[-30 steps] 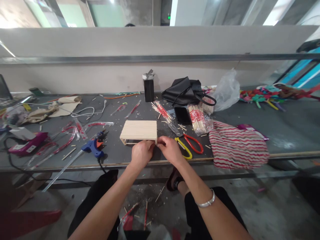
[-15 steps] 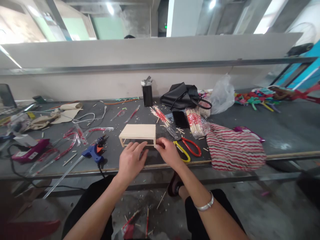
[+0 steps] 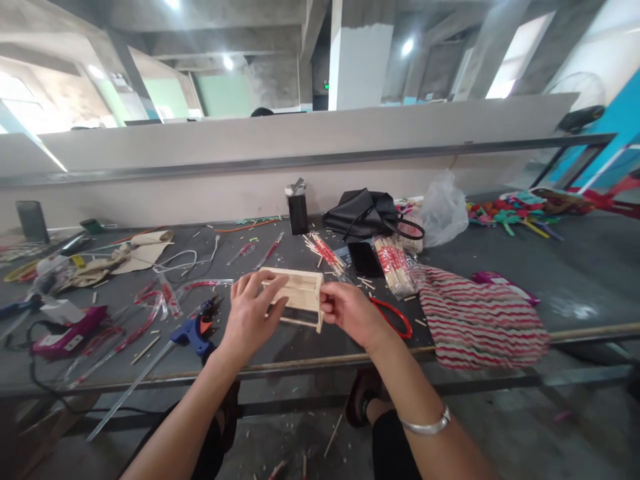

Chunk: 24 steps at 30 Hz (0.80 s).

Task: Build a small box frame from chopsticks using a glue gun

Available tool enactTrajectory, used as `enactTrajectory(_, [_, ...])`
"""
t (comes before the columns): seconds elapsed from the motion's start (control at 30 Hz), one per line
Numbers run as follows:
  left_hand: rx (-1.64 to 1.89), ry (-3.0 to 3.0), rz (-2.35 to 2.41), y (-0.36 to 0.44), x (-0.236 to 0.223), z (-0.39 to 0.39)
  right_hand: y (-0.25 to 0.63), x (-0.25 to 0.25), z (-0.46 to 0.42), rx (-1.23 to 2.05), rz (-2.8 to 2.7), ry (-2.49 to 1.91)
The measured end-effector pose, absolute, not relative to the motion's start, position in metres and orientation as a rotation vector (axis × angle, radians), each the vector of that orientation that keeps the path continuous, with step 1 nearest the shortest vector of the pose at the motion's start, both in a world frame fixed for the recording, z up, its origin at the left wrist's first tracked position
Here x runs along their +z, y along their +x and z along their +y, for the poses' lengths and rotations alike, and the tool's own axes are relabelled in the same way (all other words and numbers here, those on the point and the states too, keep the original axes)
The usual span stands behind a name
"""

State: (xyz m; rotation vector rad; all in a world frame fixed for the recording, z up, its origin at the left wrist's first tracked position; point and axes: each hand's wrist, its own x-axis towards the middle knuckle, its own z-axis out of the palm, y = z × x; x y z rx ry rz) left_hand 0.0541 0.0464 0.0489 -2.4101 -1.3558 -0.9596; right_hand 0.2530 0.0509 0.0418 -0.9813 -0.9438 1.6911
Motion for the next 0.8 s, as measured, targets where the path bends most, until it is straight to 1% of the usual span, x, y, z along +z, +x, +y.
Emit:
enactTrajectory(0.2, [-1.052,-2.461,-1.393,0.026,0.066,0.026,0.261,0.044,0.052,2.067,-0.699,-0.973])
enactTrajectory(0.27, [-1.16,-2.473,-1.478,0.014,0.062,0.026,0.26,0.04,0.055,2.162,-0.58,-0.967])
enactTrajectory(0.37, [-1.421,-2.536,-1.78,0.0,0.044,0.035,0.259,0.032,0.062,2.173,-0.536,-0.982])
enactTrajectory(0.47, [-1.788,-2.574,-2.187,-0.004,0.021,0.048,0.258,0.024,0.067,2.107,-0.57,-1.042])
enactTrajectory(0.53, [-2.059,-2.556,-2.344,-0.001,0.01,0.053,0.258,0.02,0.068,2.01,-0.649,-1.128])
enactTrajectory(0.6, [-2.246,-2.448,-2.437,0.002,0.005,0.055,0.258,0.017,0.068,1.919,-0.719,-1.202])
enactTrajectory(0.7, [-2.379,-2.207,-2.564,0.006,0.003,0.056,0.258,0.012,0.067,1.801,-0.796,-1.265])
enactTrajectory(0.8, [-2.649,-2.085,-2.602,0.006,0.0,0.061,0.258,0.005,0.066,1.539,-0.891,-1.348])
